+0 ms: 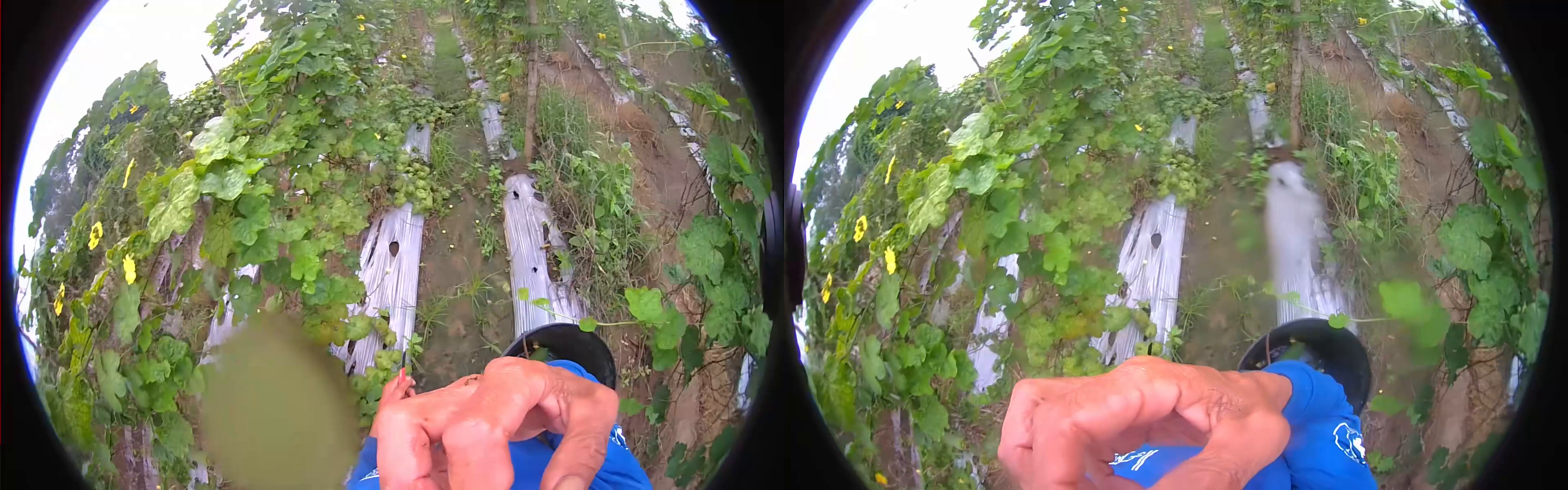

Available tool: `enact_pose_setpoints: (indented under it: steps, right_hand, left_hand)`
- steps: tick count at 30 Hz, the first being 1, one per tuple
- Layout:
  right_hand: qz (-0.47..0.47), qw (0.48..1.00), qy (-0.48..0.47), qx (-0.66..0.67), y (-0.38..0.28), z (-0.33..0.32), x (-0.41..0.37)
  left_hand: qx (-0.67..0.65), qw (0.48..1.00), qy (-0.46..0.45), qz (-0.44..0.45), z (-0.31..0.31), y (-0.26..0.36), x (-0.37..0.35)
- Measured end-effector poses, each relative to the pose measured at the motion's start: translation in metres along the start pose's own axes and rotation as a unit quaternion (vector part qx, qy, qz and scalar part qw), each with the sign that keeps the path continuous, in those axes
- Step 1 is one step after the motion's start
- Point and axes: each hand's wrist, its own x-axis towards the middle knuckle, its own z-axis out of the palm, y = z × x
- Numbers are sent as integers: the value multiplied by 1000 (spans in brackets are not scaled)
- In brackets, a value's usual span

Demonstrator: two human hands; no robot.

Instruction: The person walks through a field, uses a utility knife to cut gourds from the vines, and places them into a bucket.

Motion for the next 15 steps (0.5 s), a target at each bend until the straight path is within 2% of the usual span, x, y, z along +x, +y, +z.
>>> enact_pose_setpoints:
  steps: [4,5,6,8,10,12,14,15]
  right_hand:
    - [81,995,-11,-59,-66,-77,2]
    - [106,991,80,5,-79,-86,-2]
    - [72,993,95,6,-85,-114,-6]
    - [79,983,150,-71,-108,-171,-12]
    - [51,974,213,-61,-121,-238,-19]
    - [32,971,226,-65,-133,-301,-23]
    - [127,929,324,-128,-161,-359,-22]
    - [139,901,370,-179,-173,-383,-17]
  left_hand:
    - [-4,1000,-13,-20,22,27,62]
    - [-9,999,-14,-29,23,28,78]
    - [-16,999,-15,-36,22,29,97]
    - [-40,998,-16,-51,16,24,144]
    - [-41,996,-5,-74,10,29,196]
    - [-47,996,-1,-77,4,34,245]
    - [-55,996,-3,-70,1,63,311]
    - [-56,996,7,-68,0,77,336]
